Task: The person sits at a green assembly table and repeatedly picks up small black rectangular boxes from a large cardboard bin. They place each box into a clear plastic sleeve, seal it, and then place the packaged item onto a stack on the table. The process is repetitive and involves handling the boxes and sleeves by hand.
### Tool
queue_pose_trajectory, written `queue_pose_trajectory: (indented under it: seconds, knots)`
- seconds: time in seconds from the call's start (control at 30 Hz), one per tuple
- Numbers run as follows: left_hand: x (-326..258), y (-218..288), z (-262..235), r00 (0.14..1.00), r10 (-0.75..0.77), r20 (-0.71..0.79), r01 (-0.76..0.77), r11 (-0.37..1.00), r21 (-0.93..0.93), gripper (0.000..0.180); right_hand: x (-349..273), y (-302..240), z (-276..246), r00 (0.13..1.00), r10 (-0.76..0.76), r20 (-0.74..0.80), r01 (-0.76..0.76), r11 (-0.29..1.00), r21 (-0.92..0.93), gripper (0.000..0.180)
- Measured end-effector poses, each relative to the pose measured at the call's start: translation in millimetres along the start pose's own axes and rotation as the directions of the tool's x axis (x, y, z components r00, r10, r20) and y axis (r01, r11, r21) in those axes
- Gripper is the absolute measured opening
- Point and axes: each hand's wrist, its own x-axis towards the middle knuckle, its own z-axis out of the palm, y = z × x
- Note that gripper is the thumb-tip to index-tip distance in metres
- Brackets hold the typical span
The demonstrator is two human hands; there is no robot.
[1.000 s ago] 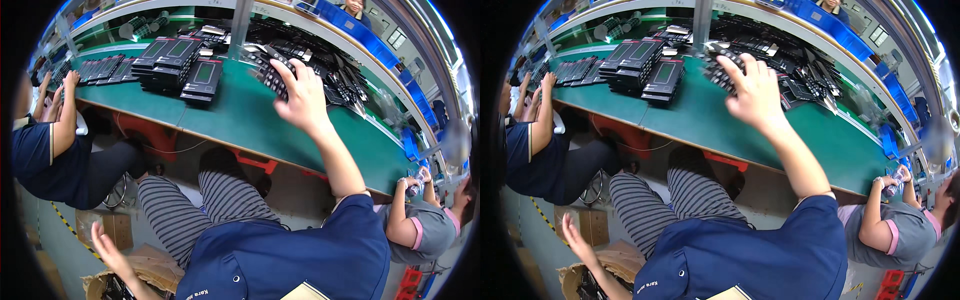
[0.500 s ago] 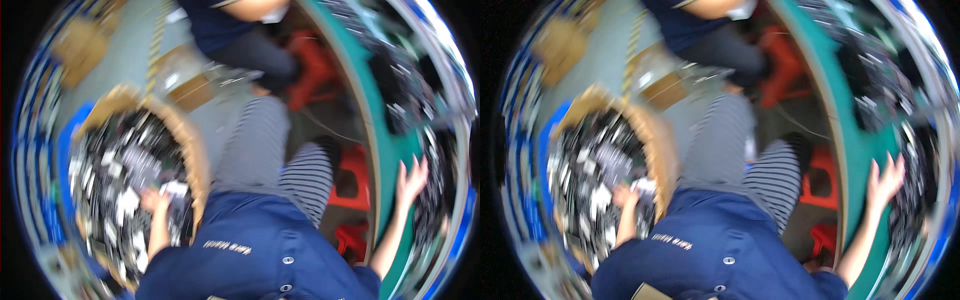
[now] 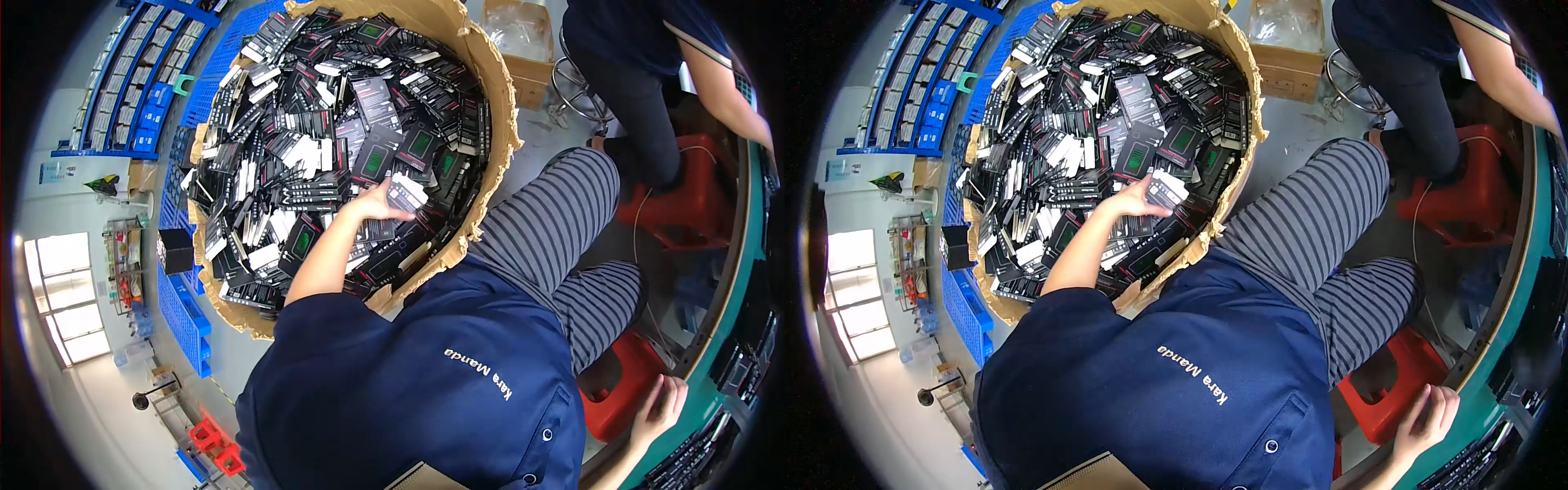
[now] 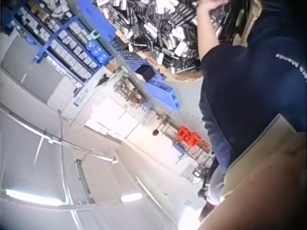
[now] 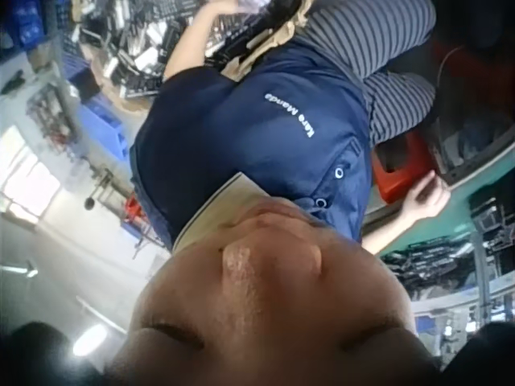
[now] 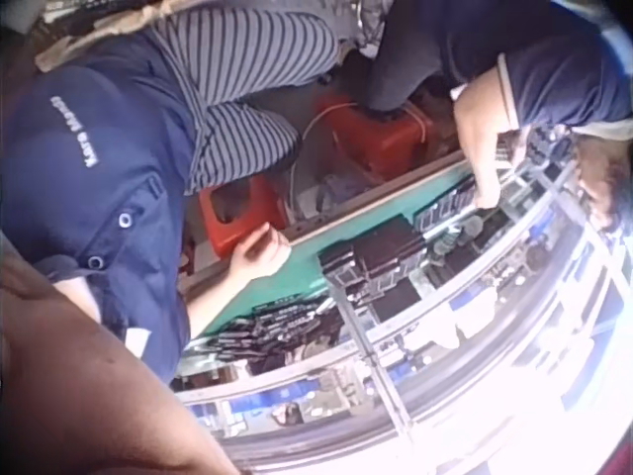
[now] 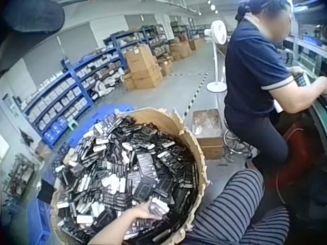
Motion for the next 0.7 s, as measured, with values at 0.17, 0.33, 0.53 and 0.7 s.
queue_pose_trajectory:
  seconds: [0.17, 0.33, 0.53, 0.7]
  knots:
    - [-34, 24, -3, 0.999, -0.018, 0.026, 0.015, 0.99, 0.142, 0.156, 2, 0, 5, 0.995, 0.096, 0.031, -0.098, 0.993, 0.062, 0.005]
    - [-71, 38, 7, 0.999, 0.047, 0.017, -0.048, 0.996, 0.072, 0.16, -2, -8, 3, 0.991, 0.114, 0.064, -0.119, 0.989, 0.082, 0.006]
    - [-38, -5, 15, 0.999, 0.021, -0.043, -0.029, 0.981, -0.19, 0.148, 2, -6, 4, 0.988, 0.111, 0.107, -0.119, 0.99, 0.073, 0.007]
    - [-37, 3, 12, 0.998, 0.062, 0.026, -0.052, 0.959, -0.28, 0.135, 2, -6, 4, 0.984, 0.111, 0.141, -0.123, 0.989, 0.082, 0.008]
